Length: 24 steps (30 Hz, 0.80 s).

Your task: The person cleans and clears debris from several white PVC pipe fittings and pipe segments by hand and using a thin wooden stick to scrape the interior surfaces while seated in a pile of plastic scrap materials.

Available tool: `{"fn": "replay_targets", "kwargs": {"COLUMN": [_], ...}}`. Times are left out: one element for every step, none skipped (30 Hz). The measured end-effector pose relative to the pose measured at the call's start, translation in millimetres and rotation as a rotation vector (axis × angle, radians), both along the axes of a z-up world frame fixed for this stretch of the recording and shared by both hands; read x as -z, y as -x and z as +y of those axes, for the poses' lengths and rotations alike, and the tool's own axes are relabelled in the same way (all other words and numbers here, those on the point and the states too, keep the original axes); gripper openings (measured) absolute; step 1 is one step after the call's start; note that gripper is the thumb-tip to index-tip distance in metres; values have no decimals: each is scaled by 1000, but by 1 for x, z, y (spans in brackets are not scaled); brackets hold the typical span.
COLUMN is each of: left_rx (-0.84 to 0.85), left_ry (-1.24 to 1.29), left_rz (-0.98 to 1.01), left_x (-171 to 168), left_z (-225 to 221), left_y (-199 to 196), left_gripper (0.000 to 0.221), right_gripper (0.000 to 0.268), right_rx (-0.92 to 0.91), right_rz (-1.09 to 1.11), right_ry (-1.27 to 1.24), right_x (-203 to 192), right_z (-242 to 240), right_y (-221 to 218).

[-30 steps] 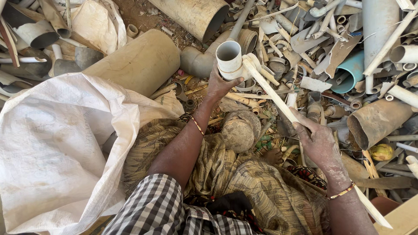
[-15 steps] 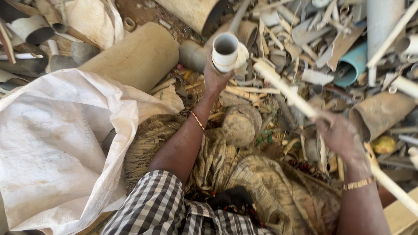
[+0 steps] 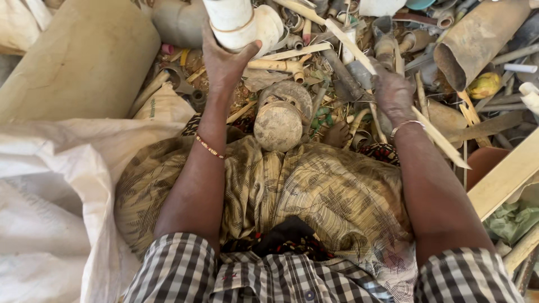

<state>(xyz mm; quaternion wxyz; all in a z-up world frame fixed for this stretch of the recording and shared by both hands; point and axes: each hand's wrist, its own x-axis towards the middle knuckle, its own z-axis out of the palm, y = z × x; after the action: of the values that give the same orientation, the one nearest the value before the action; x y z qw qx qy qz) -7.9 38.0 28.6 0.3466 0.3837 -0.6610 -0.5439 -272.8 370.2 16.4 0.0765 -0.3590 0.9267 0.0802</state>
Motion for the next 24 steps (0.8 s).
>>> {"fn": "replay_targets", "kwargs": {"left_rx": [12, 24, 34, 44, 51, 61, 64, 67, 65, 63, 65, 74, 79, 85, 86, 87, 90, 89, 90, 91, 98, 105, 112, 120], "left_ry": [21, 42, 47, 53, 61, 30, 5, -21, 1, 24, 42, 24, 6, -11, 32, 76, 119, 111, 103, 95, 89, 82, 74, 21], "left_rz": [11, 22, 15, 8, 5, -14, -36, -58, -59, -61, -64, -56, -43, -29, -50, -72, -93, -96, -100, -105, -99, -93, -85, -73], "left_x": [-1, -2, -2, -1, 1, 3, 6, 9, 12, 13, 15, 14, 12, 9, 6, 2, -1, -4, -5, -6, -6, -5, -3, 0], "left_z": [3, 5, 4, 4, 4, 5, 4, 3, 3, 4, 6, 9, 14, 17, 19, 20, 20, 20, 20, 19, 19, 17, 18, 21], "left_y": [-5, -9, -8, -8, -6, -4, -4, -4, -4, -3, -2, -3, -2, -2, -3, -3, -3, -3, -3, -3, -3, -2, -1, 0], "left_gripper": [113, 113, 115, 116, 118, 117, 115, 114, 116, 118, 119, 114, 108, 103, 103, 102, 102, 101, 101, 100, 100, 101, 101, 101], "right_gripper": [48, 48, 48, 51, 54, 50, 45, 41, 37, 36, 36, 36, 32, 30, 28, 27, 25, 24, 22, 23, 24, 26, 27, 28], "right_rx": [49, -182, -413, -445, -469, -356, -248, -140, -31, -30, -26, -21, -78, -134, -192, -123, -52, 18, 44, 47, 54, 59, 71, 102], "right_rz": [-14, 179, 381, 281, 181, -39, -257, -475, -693, -733, -773, -814, -793, -772, -753, -760, -766, -771, -758, -736, -719, -701, -677, -643], "right_ry": [-35, 88, 214, -80, -371, -335, -291, -243, -190, -137, -86, -36, 13, 62, 110, 80, 51, 21, -3, -15, 0, 20, 56, 106], "right_x": [8, 18, 25, 35, 48, 57, 67, 76, 82, 85, 87, 90, 93, 96, 98, 100, 101, 102, 103, 105, 109, 113, 117, 119], "right_z": [0, 2, 1, -6, -18, -24, -36, -46, -51, -51, -45, -40, -39, -40, -41, -44, -47, -50, -51, -53, -52, -50, -47, -41], "right_y": [-3, -15, -22, -34, -50, -63, -77, -89, -96, -100, -105, -110, -113, -116, -119, -122, -126, -130, -132, -133, -132, -129, -119, -110]}}
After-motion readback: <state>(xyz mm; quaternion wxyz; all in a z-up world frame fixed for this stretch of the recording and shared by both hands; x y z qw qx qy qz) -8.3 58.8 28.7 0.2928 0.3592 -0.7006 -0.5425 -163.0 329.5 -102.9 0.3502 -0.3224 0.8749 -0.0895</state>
